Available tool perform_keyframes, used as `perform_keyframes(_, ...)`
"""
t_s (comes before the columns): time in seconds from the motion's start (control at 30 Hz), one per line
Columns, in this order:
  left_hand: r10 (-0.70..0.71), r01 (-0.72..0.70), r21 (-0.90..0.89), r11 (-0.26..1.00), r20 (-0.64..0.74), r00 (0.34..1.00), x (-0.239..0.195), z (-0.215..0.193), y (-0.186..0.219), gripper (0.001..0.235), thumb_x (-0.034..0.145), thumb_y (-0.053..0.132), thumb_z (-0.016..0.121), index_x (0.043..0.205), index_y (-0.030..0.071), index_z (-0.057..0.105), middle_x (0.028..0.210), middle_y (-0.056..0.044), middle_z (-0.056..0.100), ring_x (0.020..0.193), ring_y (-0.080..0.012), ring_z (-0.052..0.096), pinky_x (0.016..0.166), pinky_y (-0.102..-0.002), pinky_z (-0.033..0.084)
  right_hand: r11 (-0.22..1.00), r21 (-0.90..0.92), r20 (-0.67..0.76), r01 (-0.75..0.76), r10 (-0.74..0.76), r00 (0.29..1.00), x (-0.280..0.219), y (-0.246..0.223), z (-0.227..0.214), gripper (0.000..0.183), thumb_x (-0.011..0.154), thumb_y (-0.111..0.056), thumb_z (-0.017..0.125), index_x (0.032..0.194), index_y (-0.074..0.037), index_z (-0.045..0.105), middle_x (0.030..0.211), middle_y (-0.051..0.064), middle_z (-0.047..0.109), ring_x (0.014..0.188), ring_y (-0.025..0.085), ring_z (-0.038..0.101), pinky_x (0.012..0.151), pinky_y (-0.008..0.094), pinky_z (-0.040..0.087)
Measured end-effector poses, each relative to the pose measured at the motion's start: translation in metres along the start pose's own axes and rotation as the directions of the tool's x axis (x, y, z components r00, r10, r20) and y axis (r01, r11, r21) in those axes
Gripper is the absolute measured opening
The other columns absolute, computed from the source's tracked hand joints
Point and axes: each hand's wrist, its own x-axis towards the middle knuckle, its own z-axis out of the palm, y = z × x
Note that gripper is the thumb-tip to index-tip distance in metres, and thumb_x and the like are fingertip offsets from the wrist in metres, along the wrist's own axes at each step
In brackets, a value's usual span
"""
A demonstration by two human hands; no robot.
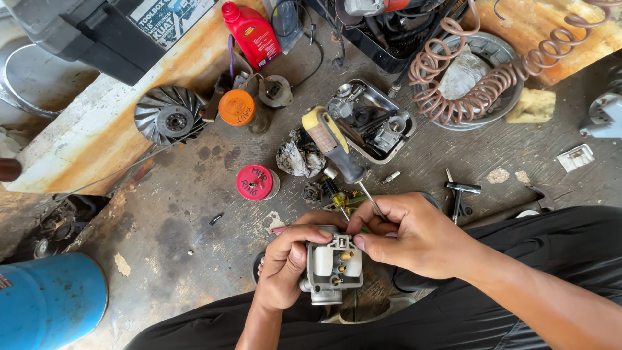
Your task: Disassembling and reassembling a motorcycle carburetor using a screwdriver for maintenance or repair.
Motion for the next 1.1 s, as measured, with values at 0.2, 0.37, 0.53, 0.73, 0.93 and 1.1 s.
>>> perform_keyframes(0.2,0.002,-0.004,0.073,0.997,0.025,1.0,0.001,0.0,0.004,0.035,0.111,0.041,0.05,0.117,0.011,0.068,0.131,-0.023,0.063,0.117,-0.0345,0.064,0.101,-0.046,0.051,1.0,-0.02,-0.017,-0.013,0.012,1.0,0.0,0.0,-0.001,0.009,0.08,0.007,0.077,0.087,0.002,0.075,0.064,0.002,0.064,0.054,0.008,0.048,0.046,0.023,0.039)
perform_keyframes(0.37,-0.021,0.014,0.193,0.981,0.036,0.999,0.004,0.003,0.014,0.038,0.109,0.041,0.049,0.112,0.01,0.07,0.127,-0.022,0.065,0.111,-0.0333,0.066,0.097,-0.044,0.052,0.998,0.017,0.012,-0.052,0.052,0.999,0.003,0.001,-0.002,0.01,0.078,0.009,0.072,0.084,0.002,0.071,0.066,0.004,0.065,0.056,0.009,0.049,0.047,0.024,0.04)
perform_keyframes(0.53,-0.032,0.028,0.193,0.981,0.02,0.999,0.002,0.003,0.01,0.038,0.109,0.04,0.049,0.11,0.009,0.071,0.125,-0.022,0.066,0.108,-0.0314,0.066,0.093,-0.042,0.053,0.997,0.058,0.059,-0.048,0.045,0.997,0.004,0.005,-0.002,0.012,0.078,0.011,0.068,0.084,0.001,0.066,0.067,0.004,0.062,0.057,0.01,0.049,0.049,0.024,0.04)
perform_keyframes(0.73,-0.004,-0.001,0.101,0.995,0.047,0.999,-0.002,0.002,0.003,0.034,0.11,0.039,0.05,0.116,0.01,0.067,0.127,-0.024,0.064,0.111,-0.0333,0.065,0.097,-0.044,0.052,1.0,0.011,0.069,-0.025,0.024,0.997,0.002,0.003,-0.002,0.012,0.077,0.01,0.067,0.085,0.0,0.066,0.068,0.003,0.063,0.057,0.01,0.051,0.049,0.024,0.042)
perform_keyframes(0.93,-0.014,0.014,-0.136,0.991,0.003,1.0,-0.005,0.005,-0.005,0.028,0.112,0.037,0.048,0.117,0.015,0.063,0.127,-0.025,0.062,0.11,-0.0338,0.063,0.097,-0.045,0.051,0.969,-0.061,0.09,0.239,-0.233,0.968,-0.001,-0.004,-0.006,0.017,0.081,0.003,0.06,0.095,-0.003,0.067,0.067,-0.002,0.057,0.053,0.008,0.041,0.049,0.024,0.034)
perform_keyframes(1.1,-0.057,0.045,-0.341,0.939,-0.027,0.998,-0.006,0.002,-0.008,0.026,0.111,0.039,0.049,0.117,0.016,0.06,0.126,-0.031,0.058,0.112,-0.0363,0.062,0.096,-0.045,0.052,0.966,-0.04,0.072,0.256,-0.253,0.965,0.0,-0.004,-0.004,0.016,0.081,0.004,0.064,0.095,-0.004,0.065,0.073,0.001,0.062,0.055,0.008,0.048,0.049,0.024,0.038)
